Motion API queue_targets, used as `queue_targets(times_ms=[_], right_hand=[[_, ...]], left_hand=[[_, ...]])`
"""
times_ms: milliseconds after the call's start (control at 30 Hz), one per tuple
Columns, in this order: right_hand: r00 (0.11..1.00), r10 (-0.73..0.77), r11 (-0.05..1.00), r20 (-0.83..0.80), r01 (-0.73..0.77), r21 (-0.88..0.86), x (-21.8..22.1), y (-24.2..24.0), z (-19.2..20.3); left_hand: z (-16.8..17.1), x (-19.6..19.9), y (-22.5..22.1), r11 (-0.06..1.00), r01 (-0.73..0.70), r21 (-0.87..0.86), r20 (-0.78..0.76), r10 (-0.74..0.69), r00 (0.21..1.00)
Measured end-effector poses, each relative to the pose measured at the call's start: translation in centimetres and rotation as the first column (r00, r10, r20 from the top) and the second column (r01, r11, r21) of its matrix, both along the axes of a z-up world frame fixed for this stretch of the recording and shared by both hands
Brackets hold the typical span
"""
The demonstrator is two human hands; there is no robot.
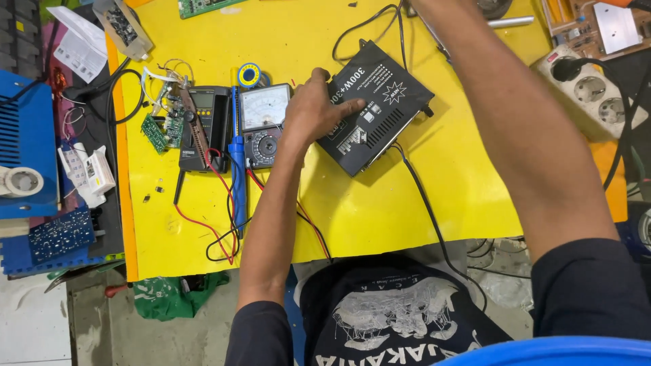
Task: Assembling the metal casing of an electronic component using a screwdriver and connecting wires.
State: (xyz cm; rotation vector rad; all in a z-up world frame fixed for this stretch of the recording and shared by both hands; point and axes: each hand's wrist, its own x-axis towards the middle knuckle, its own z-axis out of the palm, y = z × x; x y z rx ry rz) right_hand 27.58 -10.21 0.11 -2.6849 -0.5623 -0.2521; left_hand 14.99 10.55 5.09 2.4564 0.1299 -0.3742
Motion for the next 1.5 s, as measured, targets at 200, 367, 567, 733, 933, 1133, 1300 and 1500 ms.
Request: queue_targets(times_ms=[200, 367, 567, 733, 933, 1133, 1300, 1500], right_hand=[[0.989, -0.145, 0.874, 0.014, 0.121, 0.471, -16.3, -7.9, 7.0], [0.97, -0.242, 0.594, -0.019, 0.164, 0.787, -24.8, -7.3, 5.8], [0.845, -0.009, 0.392, -0.534, 0.495, 0.775, -24.9, -1.4, 0.5], [0.8, 0.0, 0.217, -0.6, 0.586, 0.781, -25.1, 0.3, 2.0], [0.77, -0.039, 0.158, -0.637, 0.634, 0.757, -24.0, 0.2, 2.9], [0.822, -0.121, 0.322, -0.556, 0.563, 0.761, -19.7, -2.3, 0.4], [0.903, -0.119, 0.461, -0.413, 0.419, 0.782, -17.0, -4.1, -0.3], [0.921, -0.39, 0.515, 0.016, 0.203, 0.833, -21.0, -7.3, 1.2]], left_hand=[[1.8, 1.4, 0.3, 0.993, 0.114, 0.021, -0.102, -0.111, 0.989], [-0.7, 3.4, 1.0, 0.994, 0.109, -0.032, -0.139, -0.112, 0.984], [-1.7, 4.5, 1.0, 0.998, 0.061, -0.027, -0.176, -0.065, 0.982], [0.0, 2.5, 0.2, 0.999, 0.023, -0.039, -0.169, -0.03, 0.985], [-0.7, 1.4, -0.7, 0.998, -0.047, -0.028, -0.126, 0.044, 0.991], [-1.5, -1.9, -1.9, 1.0, -0.019, 0.006, 0.027, 0.019, 0.999], [0.8, -5.0, -4.5, 0.994, -0.058, -0.093, 0.053, 0.063, 0.997], [-1.3, -5.0, -4.1, 0.981, -0.132, -0.144, 0.138, 0.152, 0.979]])
